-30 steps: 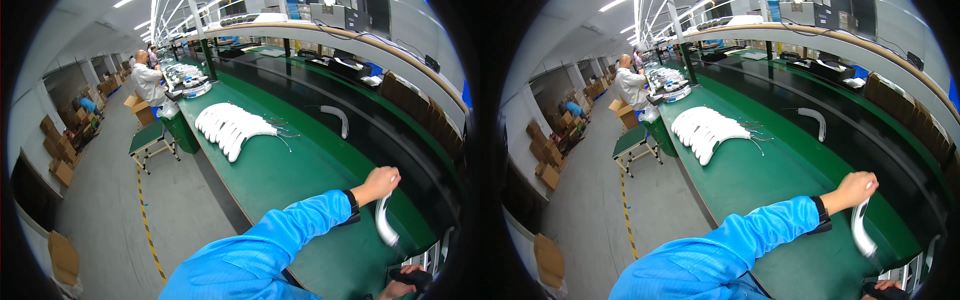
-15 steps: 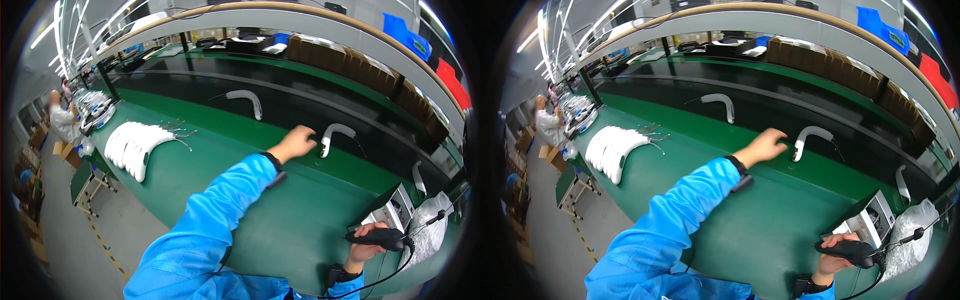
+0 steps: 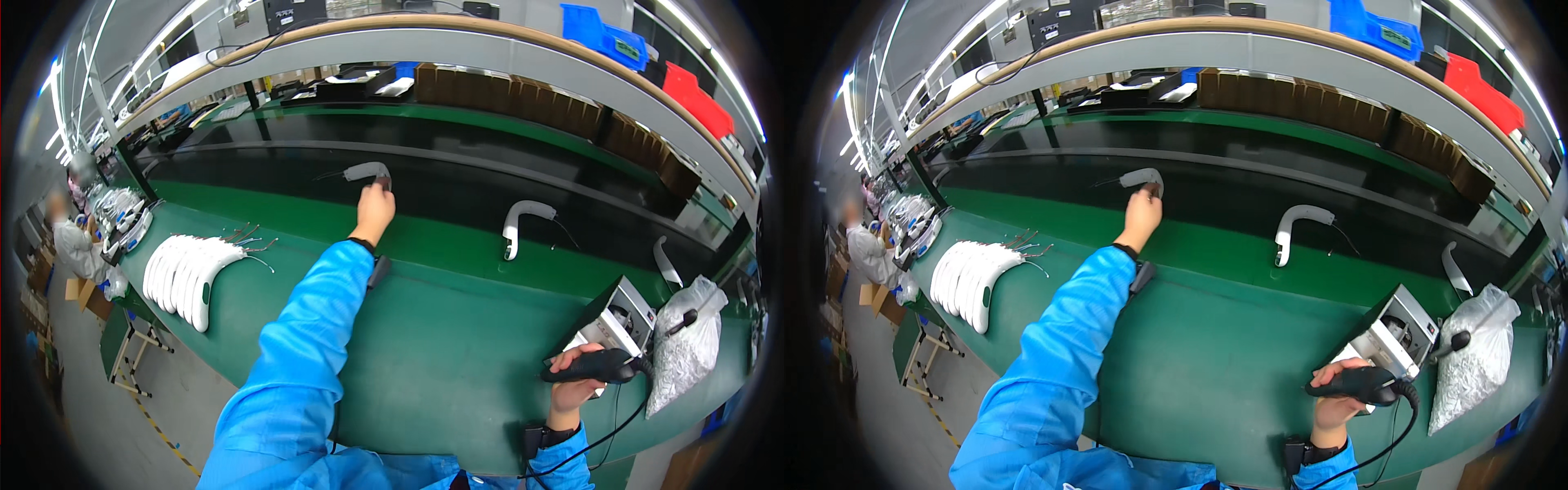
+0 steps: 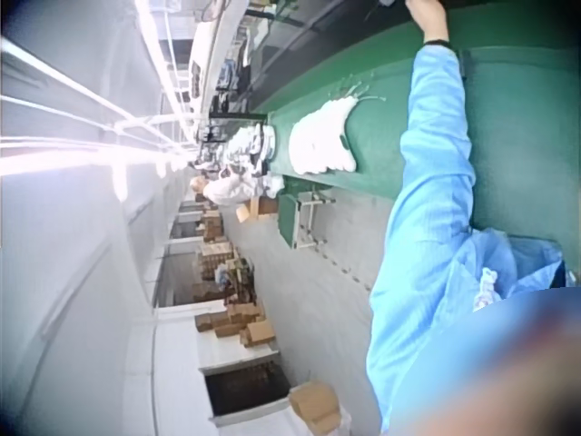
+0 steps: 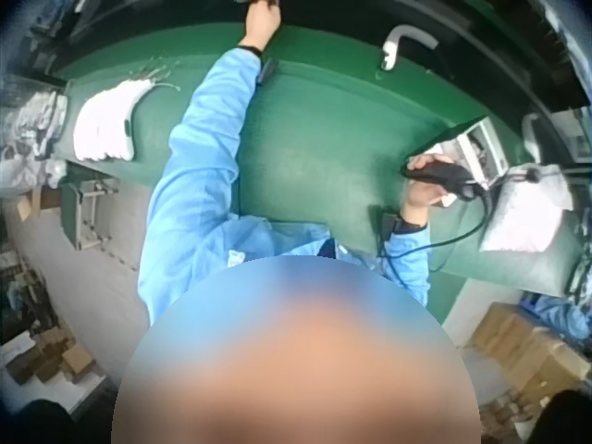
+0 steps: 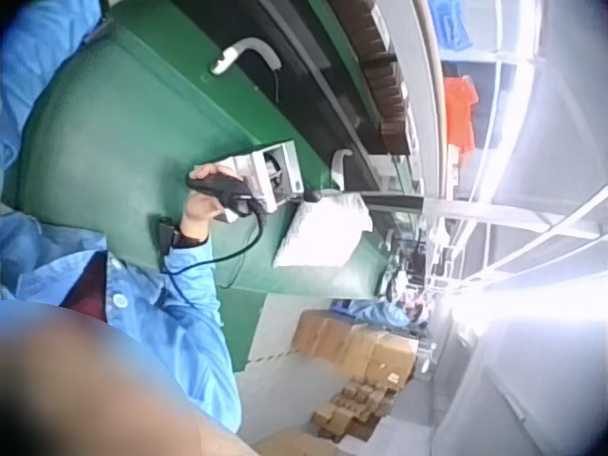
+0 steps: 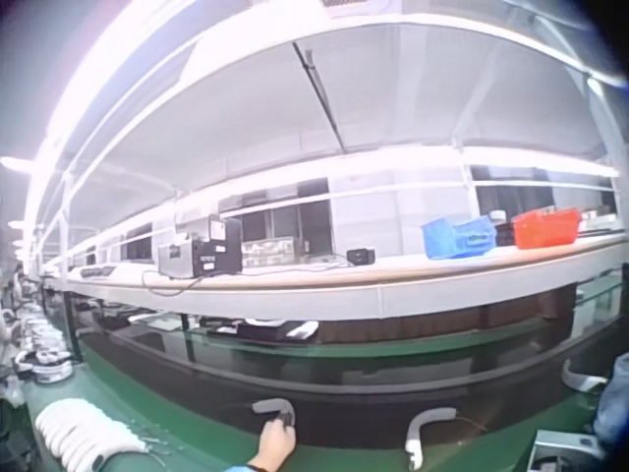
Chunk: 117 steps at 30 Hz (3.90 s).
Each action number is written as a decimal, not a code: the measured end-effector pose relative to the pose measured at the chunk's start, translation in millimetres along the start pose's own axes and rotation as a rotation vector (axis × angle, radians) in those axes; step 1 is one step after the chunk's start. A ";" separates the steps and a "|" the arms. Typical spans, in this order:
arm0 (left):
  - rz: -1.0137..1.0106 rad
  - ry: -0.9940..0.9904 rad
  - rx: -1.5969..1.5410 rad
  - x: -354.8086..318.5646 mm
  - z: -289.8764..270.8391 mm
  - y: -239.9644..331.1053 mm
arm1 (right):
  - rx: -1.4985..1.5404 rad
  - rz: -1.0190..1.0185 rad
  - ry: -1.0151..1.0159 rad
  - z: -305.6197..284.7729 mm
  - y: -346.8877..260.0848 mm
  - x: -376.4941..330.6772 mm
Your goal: Assembling plastic components using a handheld tool on a factory production line.
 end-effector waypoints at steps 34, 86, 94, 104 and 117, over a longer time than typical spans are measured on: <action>-0.675 -0.880 -1.003 -202.9 -129.2 152.1 | -0.211 -0.246 -0.032 -1.8 -59.4 5.2; -0.165 -0.784 -1.293 -193.3 -73.7 313.1 | 0.161 0.286 -0.133 66.5 24.6 -48.7; -0.157 -0.784 -1.300 -192.0 -73.9 319.7 | 0.142 0.266 -0.126 63.6 17.4 -46.0; -0.252 -0.832 -1.325 -197.7 -70.4 318.5 | -0.022 -0.143 0.037 -23.1 -89.9 39.6; -0.238 -0.799 -1.348 -193.3 -73.6 314.4 | -0.157 -0.079 0.003 -4.6 -65.3 41.1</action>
Point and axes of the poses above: each hand's wrist, its own x-axis towards the middle knuckle, its own z-axis out of the palm, y = z × x, the point moved 10 cm from there along x, towards the middle knuckle, and after that the axes turned 12 degrees about y, right-handed, at the moved point
